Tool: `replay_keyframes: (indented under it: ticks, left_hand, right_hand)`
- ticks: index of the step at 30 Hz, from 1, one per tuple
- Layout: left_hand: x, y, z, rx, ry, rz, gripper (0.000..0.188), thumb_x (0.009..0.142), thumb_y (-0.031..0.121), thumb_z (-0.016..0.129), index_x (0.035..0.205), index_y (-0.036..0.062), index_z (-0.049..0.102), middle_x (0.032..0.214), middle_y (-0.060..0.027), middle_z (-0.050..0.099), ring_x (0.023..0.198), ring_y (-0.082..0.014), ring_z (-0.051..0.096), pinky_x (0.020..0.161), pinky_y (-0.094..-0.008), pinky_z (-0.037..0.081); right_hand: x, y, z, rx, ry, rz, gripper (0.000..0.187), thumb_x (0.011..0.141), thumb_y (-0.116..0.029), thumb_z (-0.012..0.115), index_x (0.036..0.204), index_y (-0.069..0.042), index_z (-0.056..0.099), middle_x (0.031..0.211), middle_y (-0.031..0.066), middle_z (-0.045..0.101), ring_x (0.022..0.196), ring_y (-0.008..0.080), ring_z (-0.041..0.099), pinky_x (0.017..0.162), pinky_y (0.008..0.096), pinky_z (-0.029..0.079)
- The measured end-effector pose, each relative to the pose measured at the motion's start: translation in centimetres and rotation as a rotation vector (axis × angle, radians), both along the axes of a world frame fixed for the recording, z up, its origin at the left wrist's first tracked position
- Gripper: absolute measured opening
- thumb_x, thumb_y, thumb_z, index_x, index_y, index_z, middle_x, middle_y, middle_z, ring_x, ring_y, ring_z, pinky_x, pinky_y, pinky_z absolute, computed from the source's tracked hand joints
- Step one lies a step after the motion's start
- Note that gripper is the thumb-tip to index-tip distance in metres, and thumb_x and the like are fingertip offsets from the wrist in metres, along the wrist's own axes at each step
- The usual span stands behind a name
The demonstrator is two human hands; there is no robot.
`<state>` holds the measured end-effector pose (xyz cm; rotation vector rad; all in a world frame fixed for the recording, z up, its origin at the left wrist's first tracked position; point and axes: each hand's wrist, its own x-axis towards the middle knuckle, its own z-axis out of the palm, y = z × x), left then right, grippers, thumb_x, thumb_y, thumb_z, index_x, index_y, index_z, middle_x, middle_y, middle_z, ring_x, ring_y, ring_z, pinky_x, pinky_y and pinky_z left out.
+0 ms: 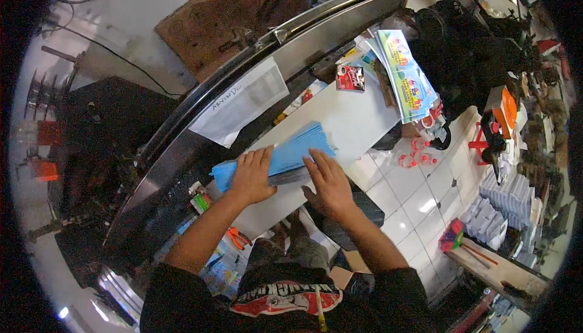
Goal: The person folds printed brochures and stacks them in organized piles on a workspace in a printing facility.
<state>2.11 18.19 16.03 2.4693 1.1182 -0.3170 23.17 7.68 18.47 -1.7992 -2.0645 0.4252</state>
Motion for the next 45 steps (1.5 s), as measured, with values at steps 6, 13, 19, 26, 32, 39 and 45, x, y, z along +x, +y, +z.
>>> replay_keyframes:
  ticks: [6,13,19,26,32,39,45]
  left_hand:
    - [0.5,-0.6,0.4,0.315,-0.176,-0.073,0.106,0.065,0.048,0.078,0.147,0.0017,0.028,0.137,-0.0171,0.044,0.124,-0.0318,0.043,0.106,-0.0484,0.031]
    - [-1.2,0.0,-1.3,0.039,-0.063,-0.053,0.102,0.066,0.043,0.08,0.147,0.0054,0.031,0.135,-0.0152,0.048,0.122,-0.0309,0.047,0.105,-0.0462,0.032]
    - [-1.6,0.9,-0.3,-0.019,-0.121,-0.381,0.104,0.058,0.039,0.084,0.144,0.0034,0.036,0.134,-0.0144,0.048,0.122,-0.0305,0.046,0.104,-0.0458,0.032]
    - [-1.3,0.6,0.0,-0.011,-0.081,-0.379,0.108,0.053,0.036,0.084,0.142,-0.0002,0.035,0.135,-0.0169,0.047,0.123,-0.0323,0.045,0.105,-0.047,0.03]
    - [-1.4,0.5,0.3,-0.025,-0.084,-0.386,0.107,0.054,0.035,0.083,0.143,0.0007,0.035,0.139,-0.0162,0.045,0.125,-0.0328,0.044,0.104,-0.046,0.031]
    - [-2.6,1.5,2.0,-0.073,-0.148,-0.197,0.09,0.057,0.042,0.084,0.13,0.0011,0.052,0.129,-0.0192,0.055,0.122,-0.0364,0.049,0.106,-0.0475,0.033]
    - [-16.5,5.7,-7.5,-0.637,-0.782,0.488,0.071,0.086,0.061,0.059,0.125,0.0019,0.057,0.131,-0.0144,0.056,0.121,-0.0297,0.052,0.106,-0.0438,0.035]
  right_hand:
    - [0.8,2.5,-4.3,-0.124,-0.29,0.205,0.1,0.07,-0.045,0.078,0.15,-0.009,0.029,0.158,0.0127,0.022,0.146,0.0299,0.02,0.115,0.0593,0.017]
    - [9.0,1.4,-6.8,-0.176,0.184,-0.091,0.131,0.05,-0.027,0.091,0.15,0.004,0.012,0.154,0.0255,0.022,0.144,0.0413,0.02,0.117,0.0527,0.018]
    - [8.2,-2.2,-11.9,-0.35,0.421,0.074,0.139,0.046,-0.027,0.092,0.15,0.005,0.006,0.154,0.0282,0.018,0.143,0.044,0.02,0.119,0.0469,0.018]
    - [6.4,-1.2,-12.5,-0.237,0.492,0.031,0.134,0.051,-0.035,0.09,0.149,0.006,0.008,0.152,0.0302,0.019,0.143,0.0445,0.019,0.119,0.0482,0.015]
    - [6.6,-1.9,-13.2,-0.195,0.542,0.056,0.12,0.051,-0.044,0.089,0.141,0.005,0.027,0.142,0.0302,0.035,0.137,0.0453,0.029,0.116,0.0499,0.023]
    - [4.7,-3.6,-16.0,-0.176,0.717,-0.013,0.089,0.064,-0.029,0.087,0.132,0.002,0.039,0.133,0.0245,0.045,0.123,0.0387,0.048,0.105,0.0445,0.039]
    - [3.5,-3.7,-14.2,-0.219,0.802,-0.038,0.103,0.065,-0.025,0.086,0.144,-0.002,0.025,0.145,0.022,0.037,0.135,0.0361,0.039,0.112,0.0429,0.032]
